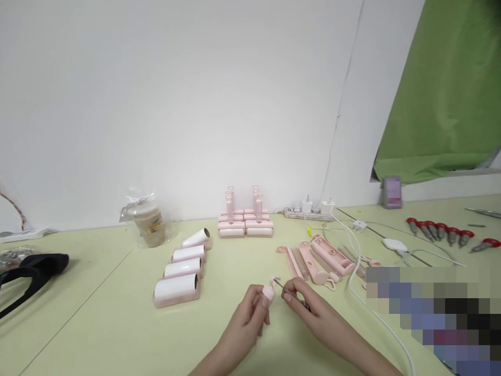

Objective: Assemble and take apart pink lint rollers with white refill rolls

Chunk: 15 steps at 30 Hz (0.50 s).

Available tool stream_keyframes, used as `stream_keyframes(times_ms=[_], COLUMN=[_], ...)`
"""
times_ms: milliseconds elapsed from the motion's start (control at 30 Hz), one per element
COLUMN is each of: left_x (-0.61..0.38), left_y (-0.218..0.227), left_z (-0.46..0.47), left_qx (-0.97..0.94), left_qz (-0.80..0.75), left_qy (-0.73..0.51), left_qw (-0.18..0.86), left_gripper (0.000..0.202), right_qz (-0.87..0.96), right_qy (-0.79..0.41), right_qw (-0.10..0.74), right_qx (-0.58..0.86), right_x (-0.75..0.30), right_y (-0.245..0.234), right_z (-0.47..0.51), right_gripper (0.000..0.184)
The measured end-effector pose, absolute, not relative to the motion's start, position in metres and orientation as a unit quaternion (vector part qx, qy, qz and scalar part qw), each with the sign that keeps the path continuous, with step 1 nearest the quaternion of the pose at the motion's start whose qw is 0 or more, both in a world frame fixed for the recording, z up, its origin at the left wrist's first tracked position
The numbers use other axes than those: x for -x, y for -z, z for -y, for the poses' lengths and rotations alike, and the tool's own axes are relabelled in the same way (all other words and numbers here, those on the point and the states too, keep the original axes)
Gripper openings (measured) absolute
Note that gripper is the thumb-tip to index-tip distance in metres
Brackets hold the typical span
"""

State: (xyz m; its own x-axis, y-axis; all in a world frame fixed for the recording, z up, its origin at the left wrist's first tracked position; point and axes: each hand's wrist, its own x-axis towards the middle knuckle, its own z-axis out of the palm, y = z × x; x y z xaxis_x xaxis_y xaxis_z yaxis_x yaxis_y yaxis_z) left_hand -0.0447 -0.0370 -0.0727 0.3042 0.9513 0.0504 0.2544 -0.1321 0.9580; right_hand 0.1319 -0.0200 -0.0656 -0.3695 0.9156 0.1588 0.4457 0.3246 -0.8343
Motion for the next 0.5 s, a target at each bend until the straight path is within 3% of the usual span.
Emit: stream_keyframes(times_ms=[100,167,300,500], left_x=[0.046,0.047,0.048,0.047], left_y=[0.074,0.073,0.060,0.045], left_z=[0.043,0.046,0.049,0.047], left_qx=[-0.758,-0.791,-0.782,-0.743], left_qz=[-0.496,-0.489,-0.476,-0.377], left_qy=[-0.294,-0.245,-0.161,-0.047], left_qw=[0.307,0.274,0.368,0.550], left_gripper=[0.024,0.022,0.021,0.032], right_qz=[0.683,0.630,0.557,0.651], right_qy=[-0.504,-0.625,-0.749,-0.711], right_qw=[0.368,0.364,0.300,0.177], right_qx=[0.381,0.284,0.197,0.201], right_x=[-0.131,-0.131,-0.134,-0.147], right_y=[0.065,0.065,0.060,0.043], right_z=[0.025,0.029,0.035,0.042], right_gripper=[0.032,0.031,0.035,0.042])
